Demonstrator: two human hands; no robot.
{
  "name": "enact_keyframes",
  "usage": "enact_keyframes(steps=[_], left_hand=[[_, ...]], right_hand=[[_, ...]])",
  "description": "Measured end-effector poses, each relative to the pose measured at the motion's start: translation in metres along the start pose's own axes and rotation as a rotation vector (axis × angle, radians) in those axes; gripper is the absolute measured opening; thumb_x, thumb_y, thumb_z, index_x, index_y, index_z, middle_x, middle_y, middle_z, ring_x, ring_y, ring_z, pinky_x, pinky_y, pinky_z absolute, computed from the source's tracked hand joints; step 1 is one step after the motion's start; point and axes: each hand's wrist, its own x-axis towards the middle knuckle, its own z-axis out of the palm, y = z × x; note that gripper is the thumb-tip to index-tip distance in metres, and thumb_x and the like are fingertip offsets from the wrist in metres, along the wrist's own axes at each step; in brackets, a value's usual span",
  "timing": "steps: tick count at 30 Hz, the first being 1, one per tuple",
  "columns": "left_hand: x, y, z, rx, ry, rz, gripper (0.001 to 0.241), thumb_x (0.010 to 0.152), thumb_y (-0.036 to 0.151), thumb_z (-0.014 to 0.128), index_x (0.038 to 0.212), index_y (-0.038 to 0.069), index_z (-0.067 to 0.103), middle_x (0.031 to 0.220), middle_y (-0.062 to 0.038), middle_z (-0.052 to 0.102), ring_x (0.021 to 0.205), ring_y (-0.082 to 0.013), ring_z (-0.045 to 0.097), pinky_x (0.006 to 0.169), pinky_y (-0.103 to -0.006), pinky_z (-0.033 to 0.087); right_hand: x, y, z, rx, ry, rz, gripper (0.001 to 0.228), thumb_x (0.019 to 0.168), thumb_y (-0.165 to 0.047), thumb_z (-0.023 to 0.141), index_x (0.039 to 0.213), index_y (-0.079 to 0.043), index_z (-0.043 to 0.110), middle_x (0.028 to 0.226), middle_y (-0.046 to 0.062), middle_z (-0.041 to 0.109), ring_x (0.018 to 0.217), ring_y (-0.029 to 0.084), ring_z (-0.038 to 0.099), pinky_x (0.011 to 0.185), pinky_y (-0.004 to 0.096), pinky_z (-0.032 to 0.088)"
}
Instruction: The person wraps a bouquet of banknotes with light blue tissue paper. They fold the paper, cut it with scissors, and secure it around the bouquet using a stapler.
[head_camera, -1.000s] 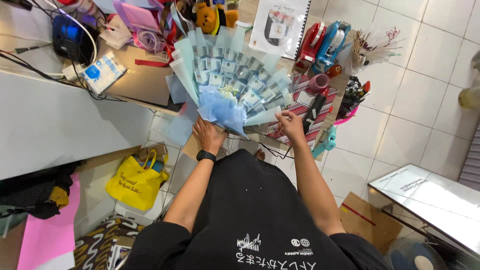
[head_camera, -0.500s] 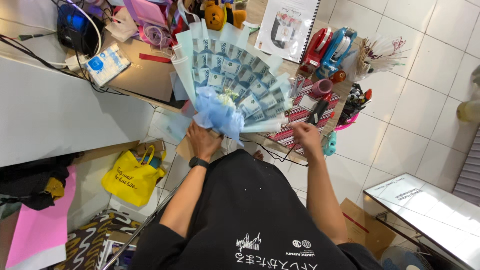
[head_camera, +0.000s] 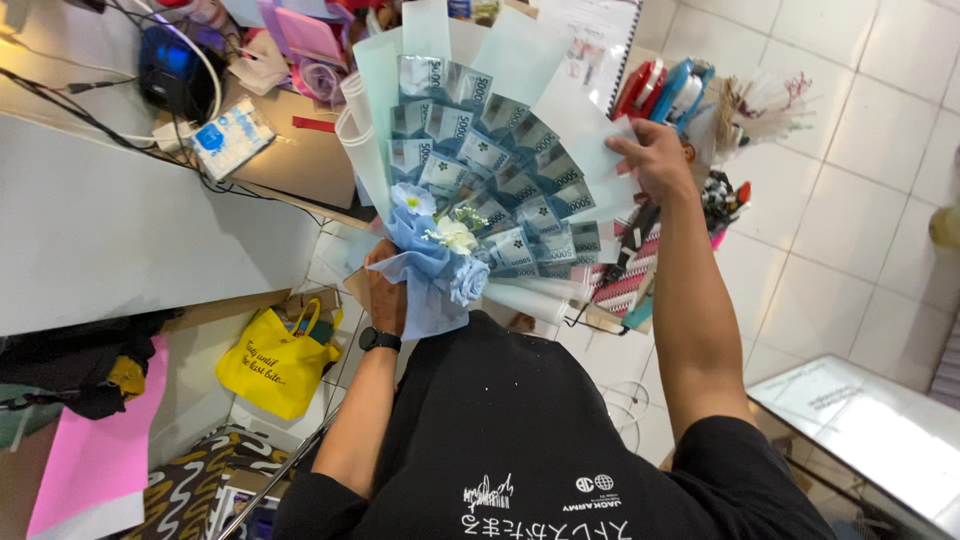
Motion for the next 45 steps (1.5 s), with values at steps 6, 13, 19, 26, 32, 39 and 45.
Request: enact_keyframes(steps=[6,13,19,26,32,39,45], left_hand=[[0.059,0.096,-0.063,-0.053,0.008,-0.215,0.023,0.114,-0.003,0.047,0.119,-0.018,0.064,0.11,-0.028,0.065,0.117,-0.0496,0.059,0.128,-0.0677,0.031],[0.047,0.09,-0.014,0.108,-0.322,-0.336,0.1,0.065,0.043,0.087,0.148,-0.003,0.054,0.149,-0.027,0.055,0.145,-0.045,0.042,0.124,-0.0629,0.025],[0.02,0.067,0.023,0.223,-0.316,-0.42,0.1,0.065,0.045,0.091,0.144,-0.005,0.056,0.148,-0.026,0.057,0.142,-0.0404,0.046,0.116,-0.0576,0.032],[0.041,0.09,-0.034,0.207,-0.298,-0.422,0.093,0.067,0.038,0.086,0.142,-0.008,0.058,0.145,-0.028,0.06,0.142,-0.0438,0.05,0.118,-0.0628,0.032],[0.058,0.123,-0.052,0.19,-0.152,-0.399,0.075,0.08,0.021,0.083,0.14,-0.015,0.053,0.136,-0.035,0.06,0.132,-0.0466,0.052,0.118,-0.0637,0.031],[0.086,0.203,0.021,-0.035,-0.047,-0.804,0.097,0.064,0.029,0.098,0.143,-0.005,0.054,0.138,-0.028,0.06,0.127,-0.0519,0.057,0.112,-0.0663,0.036],[0.085,0.243,0.077,0.138,-0.184,-1.109,0.108,0.057,0.036,0.098,0.143,-0.009,0.05,0.147,-0.031,0.053,0.14,-0.0477,0.052,0.123,-0.0648,0.03]], right_hand=[[-0.013,-0.005,-0.007,-0.271,0.049,-0.032,0.02,0.095,-0.016,0.097,0.102,-0.008,0.08,0.079,0.007,0.067,0.068,0.014,0.064,0.061,0.024,0.054],[0.004,0.057,-0.01,-0.342,0.092,-0.046,0.023,0.101,-0.015,0.089,0.117,-0.002,0.079,0.09,0.015,0.076,0.078,0.021,0.071,0.072,0.032,0.056],[-0.042,0.086,-0.009,-0.371,0.177,0.038,0.019,0.105,-0.015,0.083,0.123,-0.008,0.081,0.101,0.015,0.081,0.089,0.023,0.08,0.077,0.032,0.063],[-0.104,0.115,-0.038,-0.156,0.306,0.066,0.022,0.108,-0.016,0.081,0.125,-0.003,0.078,0.101,0.019,0.079,0.086,0.023,0.079,0.077,0.032,0.065],[-0.143,0.125,-0.031,0.032,0.46,0.133,0.014,0.109,-0.014,0.076,0.117,-0.002,0.076,0.096,0.014,0.078,0.081,0.018,0.077,0.074,0.027,0.065],[-0.154,0.214,0.008,0.086,0.367,0.263,0.015,0.105,-0.018,0.08,0.113,-0.006,0.078,0.093,0.017,0.081,0.08,0.025,0.082,0.066,0.029,0.064],[-0.176,0.207,0.05,0.027,0.249,0.331,0.019,0.099,-0.019,0.084,0.113,-0.007,0.082,0.089,0.013,0.079,0.076,0.016,0.073,0.063,0.026,0.059]])
